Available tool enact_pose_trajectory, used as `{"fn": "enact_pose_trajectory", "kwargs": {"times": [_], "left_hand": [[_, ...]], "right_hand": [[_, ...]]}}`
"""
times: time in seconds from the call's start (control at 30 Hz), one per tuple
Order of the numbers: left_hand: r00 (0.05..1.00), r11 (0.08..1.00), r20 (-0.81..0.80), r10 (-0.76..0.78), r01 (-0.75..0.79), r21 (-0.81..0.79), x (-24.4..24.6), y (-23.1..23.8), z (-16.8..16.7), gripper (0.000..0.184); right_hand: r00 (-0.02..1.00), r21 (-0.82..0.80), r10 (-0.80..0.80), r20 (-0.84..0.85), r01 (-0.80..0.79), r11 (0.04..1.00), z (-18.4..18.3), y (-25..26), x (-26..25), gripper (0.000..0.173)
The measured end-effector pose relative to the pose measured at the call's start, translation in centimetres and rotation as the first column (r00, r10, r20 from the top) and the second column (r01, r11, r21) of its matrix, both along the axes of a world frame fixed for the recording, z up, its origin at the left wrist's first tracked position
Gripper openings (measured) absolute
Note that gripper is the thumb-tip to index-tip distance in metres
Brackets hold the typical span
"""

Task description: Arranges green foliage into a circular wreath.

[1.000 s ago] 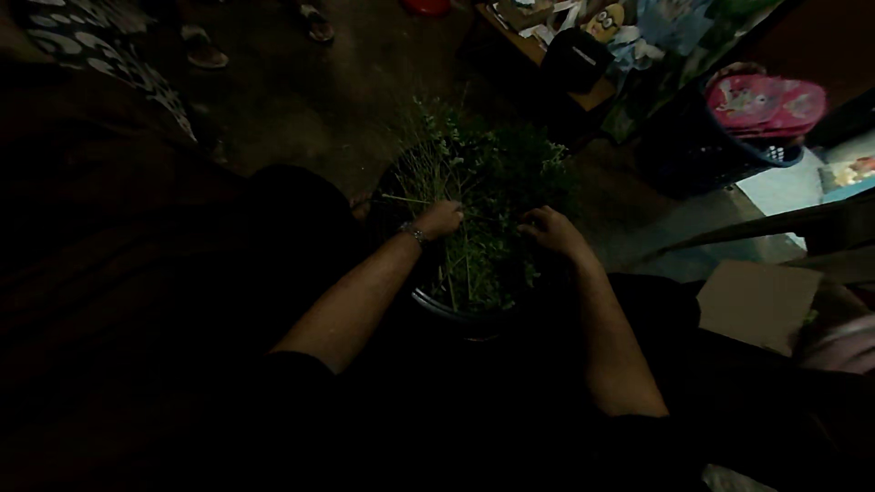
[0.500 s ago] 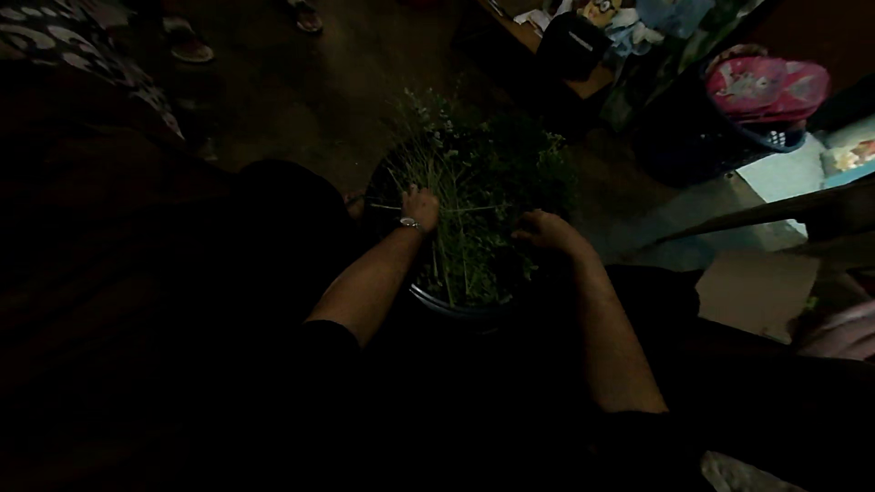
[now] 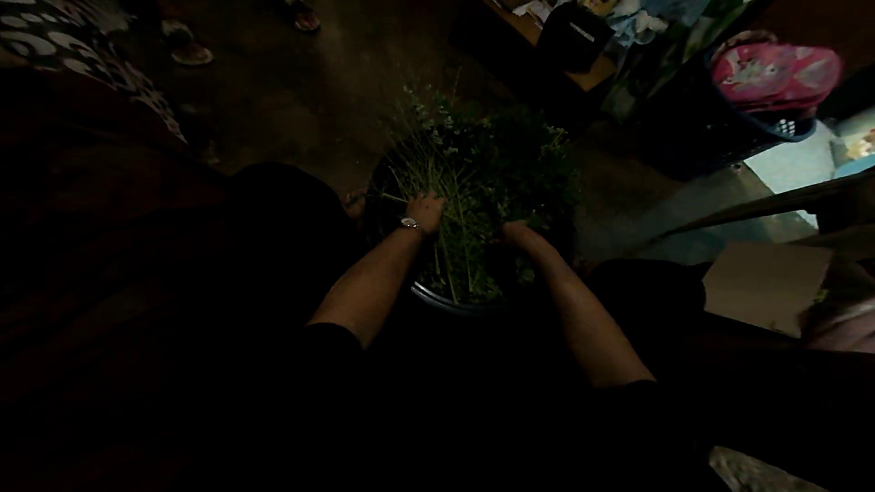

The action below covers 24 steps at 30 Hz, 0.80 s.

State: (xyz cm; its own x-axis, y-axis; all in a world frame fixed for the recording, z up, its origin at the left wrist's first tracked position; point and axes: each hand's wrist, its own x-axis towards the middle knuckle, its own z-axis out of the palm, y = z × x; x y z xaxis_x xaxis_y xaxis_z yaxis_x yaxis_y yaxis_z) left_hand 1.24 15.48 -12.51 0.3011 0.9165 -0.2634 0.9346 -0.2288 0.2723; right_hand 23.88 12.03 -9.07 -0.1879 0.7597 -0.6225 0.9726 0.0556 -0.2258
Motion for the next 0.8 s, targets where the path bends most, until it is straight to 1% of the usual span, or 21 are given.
{"fn": "enact_pose_trajectory", "kwargs": {"times": [0.1, 0.13, 0.2, 0.27, 0.37, 0.4, 0.47, 0.5, 0.53, 0.6, 0.7, 0.73, 0.77, 0.8], "left_hand": [[0.997, 0.999, -0.071, -0.040, 0.043, 0.031, 0.2, -0.4, 0.7, 0.026], [0.996, 0.998, -0.079, -0.041, 0.044, 0.047, 0.3, -0.6, 1.1, 0.022], [0.999, 0.995, -0.046, -0.019, 0.024, 0.099, 0.5, -0.7, 2.3, 0.023], [1.000, 0.988, 0.023, 0.006, -0.010, 0.155, 0.6, -0.9, 4.1, 0.026], [0.975, 0.965, 0.218, 0.032, -0.087, 0.248, 0.3, -1.6, 6.3, 0.029], [0.958, 0.956, 0.283, 0.050, -0.128, 0.266, 0.2, -1.9, 6.9, 0.030], [0.910, 0.940, 0.406, 0.087, -0.210, 0.269, 0.0, -2.4, 7.7, 0.033], [0.875, 0.936, 0.470, 0.113, -0.252, 0.244, 0.0, -2.5, 7.9, 0.034], [0.833, 0.937, 0.529, 0.164, -0.299, 0.180, -0.1, -2.6, 8.2, 0.036], [0.726, 0.924, 0.613, 0.311, -0.382, -0.016, -0.1, -2.4, 8.0, 0.039], [0.588, 0.862, 0.633, 0.503, -0.392, -0.322, 0.3, -2.3, 6.1, 0.049], [0.569, 0.836, 0.613, 0.549, -0.389, -0.387, 0.5, -2.3, 5.4, 0.055], [0.571, 0.817, 0.585, 0.576, -0.389, -0.425, 0.7, -2.4, 4.8, 0.062], [0.596, 0.806, 0.546, 0.589, -0.392, -0.443, 0.9, -2.6, 4.6, 0.067]], "right_hand": [[1.000, -0.013, -0.011, -0.004, 0.011, 1.000, -2.4, -0.7, -2.4, 0.039], [0.999, 0.000, -0.033, -0.011, 0.033, 0.999, -2.8, -1.3, -3.1, 0.038], [0.996, 0.002, -0.083, -0.008, 0.083, 0.997, -3.1, -2.4, -4.6, 0.040], [0.990, -0.006, -0.133, -0.044, 0.133, 0.991, -3.9, -3.1, -5.6, 0.043], [0.968, 0.084, -0.223, -0.112, 0.232, 0.969, -7.4, -3.0, -6.0, 0.043], [0.959, 0.069, -0.251, -0.133, 0.262, 0.963, -6.9, -3.1, -6.0, 0.041], [0.937, -0.007, -0.316, -0.149, 0.319, 0.948, -4.3, -3.4, -6.0, 0.040], [0.921, -0.019, -0.362, -0.141, 0.363, 0.931, -3.6, -3.4, -6.0, 0.039], [0.904, -0.021, -0.405, -0.139, 0.406, 0.914, -3.3, -3.2, -5.9, 0.039], [0.854, -0.018, -0.483, -0.192, 0.489, 0.872, -3.4, -2.9, -5.3, 0.038], [0.731, -0.045, -0.593, -0.337, 0.617, 0.786, -3.5, -2.6, -4.5, 0.038], [0.697, -0.050, -0.607, -0.382, 0.640, 0.767, -3.4, -2.4, -4.2, 0.039], [0.670, -0.050, -0.605, -0.430, 0.652, 0.757, -3.5, -2.1, -3.8, 0.041], [0.649, -0.045, -0.594, -0.474, 0.657, 0.753, -3.6, -1.8, -3.4, 0.043]]}}
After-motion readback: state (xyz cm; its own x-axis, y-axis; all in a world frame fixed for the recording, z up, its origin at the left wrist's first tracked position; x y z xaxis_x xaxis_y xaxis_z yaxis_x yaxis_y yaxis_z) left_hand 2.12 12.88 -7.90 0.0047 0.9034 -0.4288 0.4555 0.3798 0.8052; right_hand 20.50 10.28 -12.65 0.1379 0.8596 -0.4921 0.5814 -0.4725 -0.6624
